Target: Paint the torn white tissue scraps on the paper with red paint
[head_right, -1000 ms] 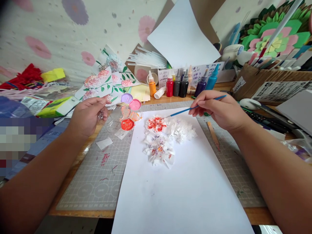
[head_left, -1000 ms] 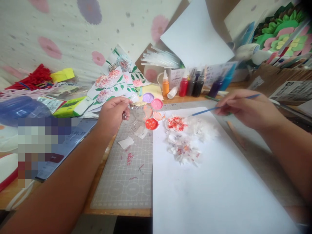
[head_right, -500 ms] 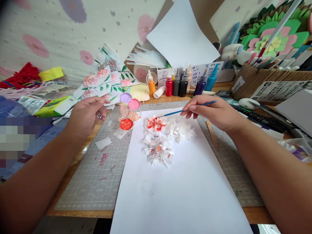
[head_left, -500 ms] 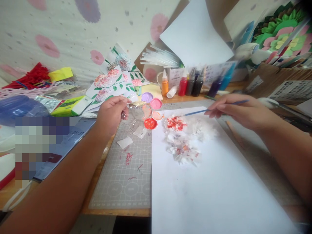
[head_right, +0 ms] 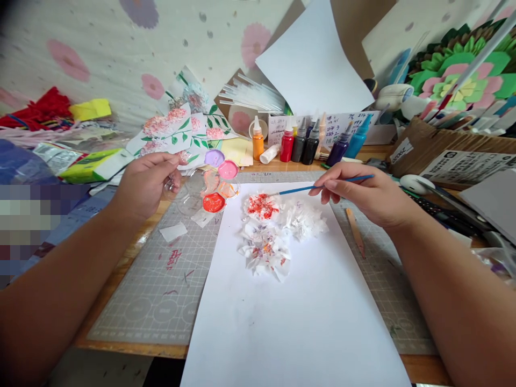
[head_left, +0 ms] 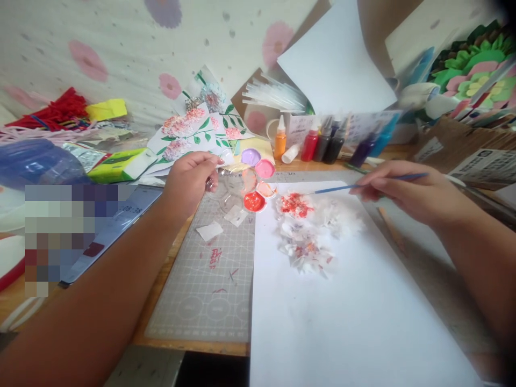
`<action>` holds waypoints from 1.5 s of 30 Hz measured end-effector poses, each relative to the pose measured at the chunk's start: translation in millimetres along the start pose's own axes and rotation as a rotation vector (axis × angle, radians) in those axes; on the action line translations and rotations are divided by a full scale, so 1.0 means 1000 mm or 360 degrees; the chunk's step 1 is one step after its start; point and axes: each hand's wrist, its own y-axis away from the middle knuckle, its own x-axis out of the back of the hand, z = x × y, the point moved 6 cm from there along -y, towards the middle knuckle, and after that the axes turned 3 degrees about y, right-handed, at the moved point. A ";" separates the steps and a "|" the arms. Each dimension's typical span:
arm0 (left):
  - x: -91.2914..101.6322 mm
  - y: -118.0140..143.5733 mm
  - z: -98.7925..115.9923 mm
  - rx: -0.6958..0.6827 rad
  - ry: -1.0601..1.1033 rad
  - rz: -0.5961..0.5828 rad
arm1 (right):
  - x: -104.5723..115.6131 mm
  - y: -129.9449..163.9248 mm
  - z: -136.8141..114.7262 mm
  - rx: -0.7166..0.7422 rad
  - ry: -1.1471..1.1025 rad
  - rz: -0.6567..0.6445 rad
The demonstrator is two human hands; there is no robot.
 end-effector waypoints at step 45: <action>-0.011 0.005 -0.016 0.0206 0.0106 -0.0175 | -0.019 0.001 -0.017 0.0069 -0.0577 0.0042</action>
